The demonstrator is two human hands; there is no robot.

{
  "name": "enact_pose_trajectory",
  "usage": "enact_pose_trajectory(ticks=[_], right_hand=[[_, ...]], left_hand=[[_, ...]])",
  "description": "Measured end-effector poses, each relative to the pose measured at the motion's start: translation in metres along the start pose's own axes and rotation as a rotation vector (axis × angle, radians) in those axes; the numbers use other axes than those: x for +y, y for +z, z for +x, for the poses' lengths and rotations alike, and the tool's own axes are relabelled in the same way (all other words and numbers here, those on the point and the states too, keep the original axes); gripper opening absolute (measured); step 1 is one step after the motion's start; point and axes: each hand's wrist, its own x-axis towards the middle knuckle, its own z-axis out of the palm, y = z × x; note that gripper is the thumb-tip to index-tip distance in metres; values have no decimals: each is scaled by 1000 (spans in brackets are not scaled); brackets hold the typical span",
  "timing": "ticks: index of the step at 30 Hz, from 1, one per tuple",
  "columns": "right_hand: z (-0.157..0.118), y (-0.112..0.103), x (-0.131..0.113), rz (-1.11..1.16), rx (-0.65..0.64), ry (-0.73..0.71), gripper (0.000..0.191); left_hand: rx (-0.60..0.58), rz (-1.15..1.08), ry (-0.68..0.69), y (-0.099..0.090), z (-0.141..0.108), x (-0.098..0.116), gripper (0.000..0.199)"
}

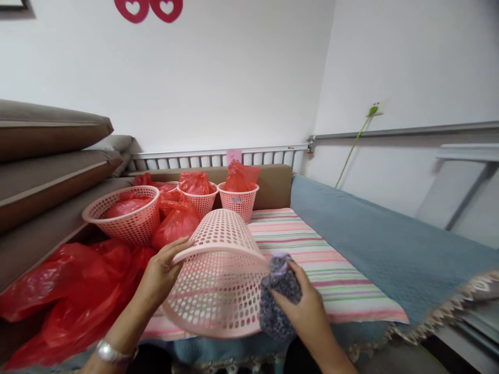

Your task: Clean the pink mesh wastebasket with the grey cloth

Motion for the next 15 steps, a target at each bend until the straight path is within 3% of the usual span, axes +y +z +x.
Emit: enact_pose_trajectory(ticks=[2, 4, 7, 9, 11, 13, 15], right_hand=[[-21, 19, 6, 20, -67, -15, 53], [-45, 39, 15, 44, -177, -3, 56], [-71, 57, 23, 83, -306, 66, 60], [-76, 59, 22, 107, -370, 95, 61], [-74, 56, 17, 118, -405, 94, 62], [-71, 55, 10, 111, -426, 89, 63], [-69, 55, 5, 92, -486, 90, 68]], left_hand=[[45, -3, -116, 11, 0, -28, 36], [115, -73, -271, 24, -9, -49, 53], [345, -236, -528, 40, -33, -56, 82], [406, -522, -708, 47, -48, -43, 78], [280, -883, -825, 54, -55, -20, 58], [151, -1083, -847, 62, -53, 4, 45], [109, -1135, -747, 73, -46, 26, 34]])
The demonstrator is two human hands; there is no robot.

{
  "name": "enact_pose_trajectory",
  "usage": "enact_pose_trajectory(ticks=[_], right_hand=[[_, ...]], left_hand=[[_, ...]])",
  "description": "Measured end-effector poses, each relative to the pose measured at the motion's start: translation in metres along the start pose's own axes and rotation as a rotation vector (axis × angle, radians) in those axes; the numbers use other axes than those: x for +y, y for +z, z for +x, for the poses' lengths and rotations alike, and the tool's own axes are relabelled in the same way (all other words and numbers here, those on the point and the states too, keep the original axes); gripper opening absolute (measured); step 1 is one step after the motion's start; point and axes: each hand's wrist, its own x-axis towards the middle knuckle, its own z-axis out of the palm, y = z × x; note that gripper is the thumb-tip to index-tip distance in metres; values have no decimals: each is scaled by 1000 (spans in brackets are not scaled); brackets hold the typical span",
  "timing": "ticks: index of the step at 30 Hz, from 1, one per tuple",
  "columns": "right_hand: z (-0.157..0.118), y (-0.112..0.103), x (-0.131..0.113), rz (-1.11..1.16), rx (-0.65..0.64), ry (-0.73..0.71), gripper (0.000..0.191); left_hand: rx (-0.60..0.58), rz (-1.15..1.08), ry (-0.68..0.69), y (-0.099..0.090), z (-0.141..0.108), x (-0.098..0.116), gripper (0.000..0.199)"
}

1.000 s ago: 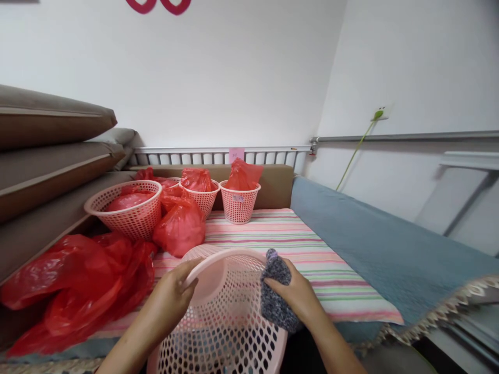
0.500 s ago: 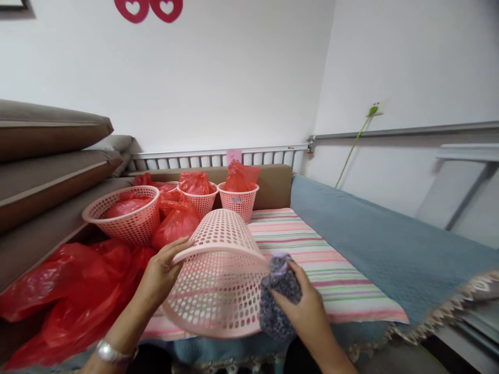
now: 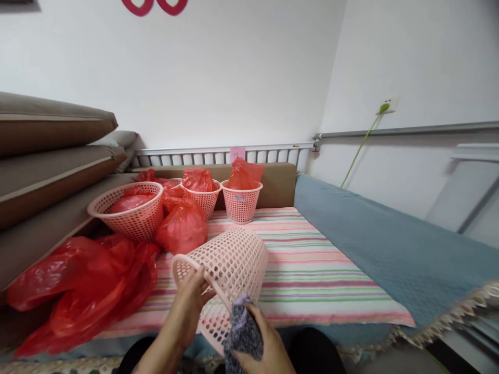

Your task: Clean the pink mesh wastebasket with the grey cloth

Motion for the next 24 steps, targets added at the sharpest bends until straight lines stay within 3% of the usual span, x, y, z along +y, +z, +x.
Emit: enact_pose_trajectory(ticks=[4, 6, 8, 10, 12, 14, 18, 22, 24], right_hand=[[-2, -5, 2, -46, -224, -45, 74], [-1, -20, 8, -73, -210, -78, 72], [4, -43, 15, -119, -42, -72, 70], [17, -70, 19, -214, 206, -34, 69], [38, -93, 21, -393, 434, 18, 67], [63, -106, 22, -627, 570, 55, 67], [106, -91, 20, -883, 580, 27, 68], [118, -52, 16, -739, 507, -64, 76], [115, -43, 18, -592, 496, -27, 79]], left_hand=[[-69, 50, 100, 31, 0, 0, 32], [-80, 86, 123, 33, -1, 2, 37], [-101, 139, 118, 28, -4, 2, 42], [-91, 171, 110, 19, -7, -2, 49], [-53, 162, 93, 8, -12, -12, 58], [-27, 155, 73, 0, -17, -25, 61], [-89, 212, 44, -3, -28, -43, 58], [-79, 212, 14, 4, -33, -46, 60], [-86, 224, 12, 4, -32, -46, 59]])
